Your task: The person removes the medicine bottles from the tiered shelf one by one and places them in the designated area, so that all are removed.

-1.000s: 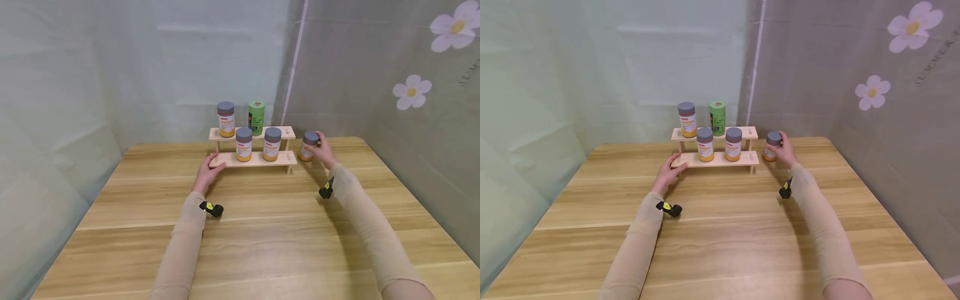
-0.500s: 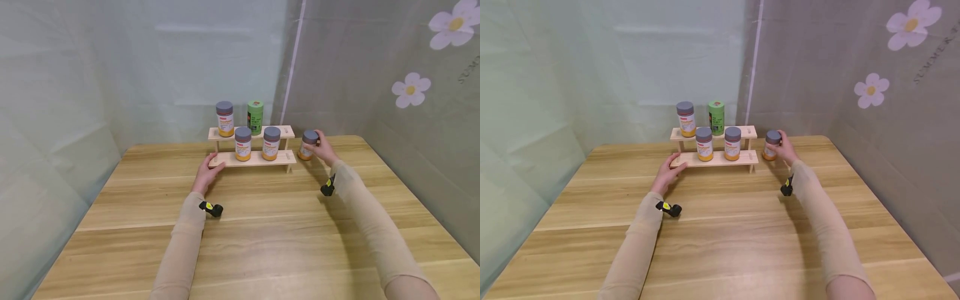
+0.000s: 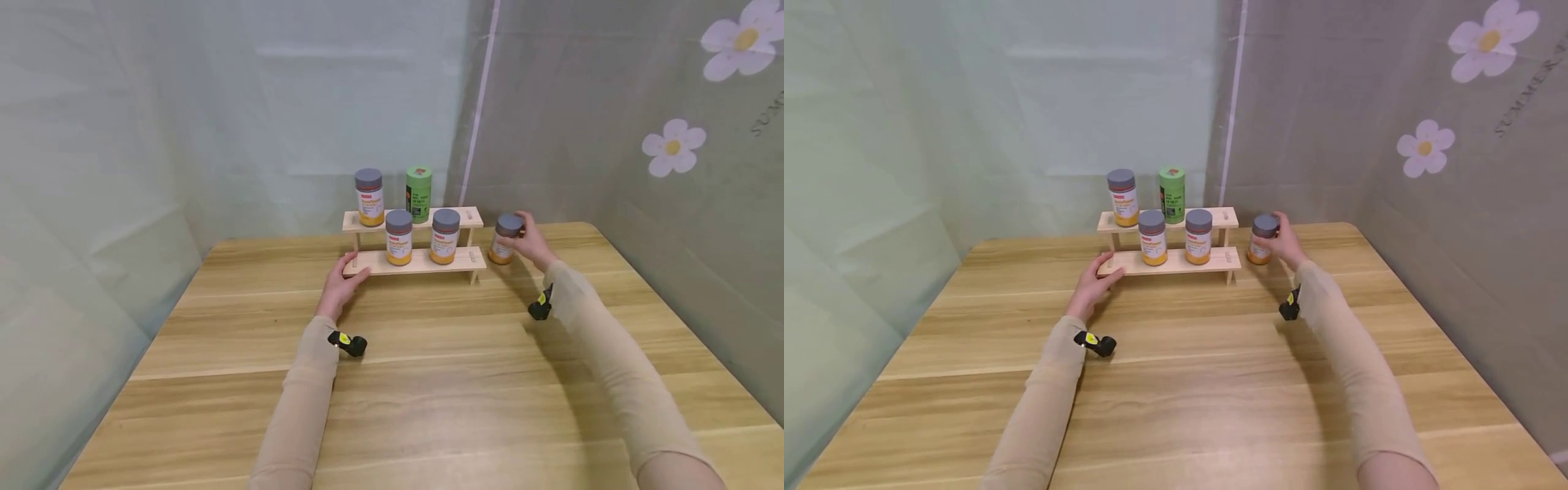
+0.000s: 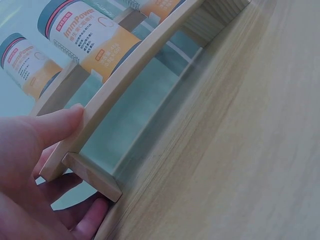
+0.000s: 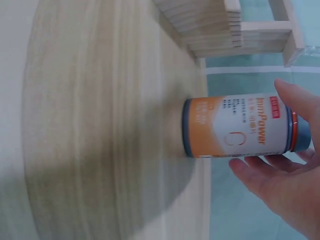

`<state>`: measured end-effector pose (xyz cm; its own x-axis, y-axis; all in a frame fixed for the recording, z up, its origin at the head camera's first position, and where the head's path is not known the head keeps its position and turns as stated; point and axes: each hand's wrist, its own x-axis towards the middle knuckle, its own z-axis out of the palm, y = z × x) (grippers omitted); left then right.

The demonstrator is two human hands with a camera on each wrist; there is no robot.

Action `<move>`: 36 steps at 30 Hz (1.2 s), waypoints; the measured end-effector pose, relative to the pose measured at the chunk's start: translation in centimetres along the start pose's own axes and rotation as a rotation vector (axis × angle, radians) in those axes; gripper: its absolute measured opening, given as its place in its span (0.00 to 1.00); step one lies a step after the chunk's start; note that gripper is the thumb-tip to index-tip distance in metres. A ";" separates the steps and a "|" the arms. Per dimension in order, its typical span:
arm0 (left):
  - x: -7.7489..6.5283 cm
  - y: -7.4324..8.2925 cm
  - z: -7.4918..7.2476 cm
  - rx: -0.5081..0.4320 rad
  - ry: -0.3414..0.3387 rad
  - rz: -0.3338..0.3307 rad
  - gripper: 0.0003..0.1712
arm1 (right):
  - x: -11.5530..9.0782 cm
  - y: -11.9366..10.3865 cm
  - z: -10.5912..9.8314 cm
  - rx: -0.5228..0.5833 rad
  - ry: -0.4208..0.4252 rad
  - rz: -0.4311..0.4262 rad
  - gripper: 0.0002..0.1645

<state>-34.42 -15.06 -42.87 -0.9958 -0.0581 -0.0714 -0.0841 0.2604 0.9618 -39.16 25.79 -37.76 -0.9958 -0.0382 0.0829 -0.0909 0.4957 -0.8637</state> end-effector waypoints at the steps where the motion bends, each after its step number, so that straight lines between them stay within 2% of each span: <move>1: 0.0 0.0 0.0 0.001 0.000 0.000 0.36 | 0.0 -0.1 -0.1 -0.002 0.003 -0.002 0.53; 12: -0.1 0.0 -0.1 0.008 -0.002 0.002 0.37 | 0.3 -2.9 -0.8 -0.176 0.005 -0.026 0.48; 18: -0.1 0.0 -0.1 0.007 -0.001 0.003 0.37 | 0.4 -4.1 -0.6 -0.217 0.020 -0.070 0.47; 23: 0.0 0.0 0.0 0.010 -0.002 0.000 0.37 | 0.6 -5.2 -0.3 -0.237 0.036 -0.090 0.46; 31: 0.1 0.0 0.1 0.012 0.003 0.008 0.36 | 0.9 -6.4 0.6 -0.226 0.065 -0.114 0.37; 36: 0.2 -0.1 0.2 0.000 0.001 0.000 0.36 | 1.2 -7.0 1.3 -0.186 0.057 -0.114 0.36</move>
<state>-34.57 -14.94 -43.03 -0.9957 -0.0594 -0.0710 -0.0841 0.2608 0.9617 -39.77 21.14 -32.30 -0.9767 -0.0569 0.2068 -0.1944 0.6425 -0.7412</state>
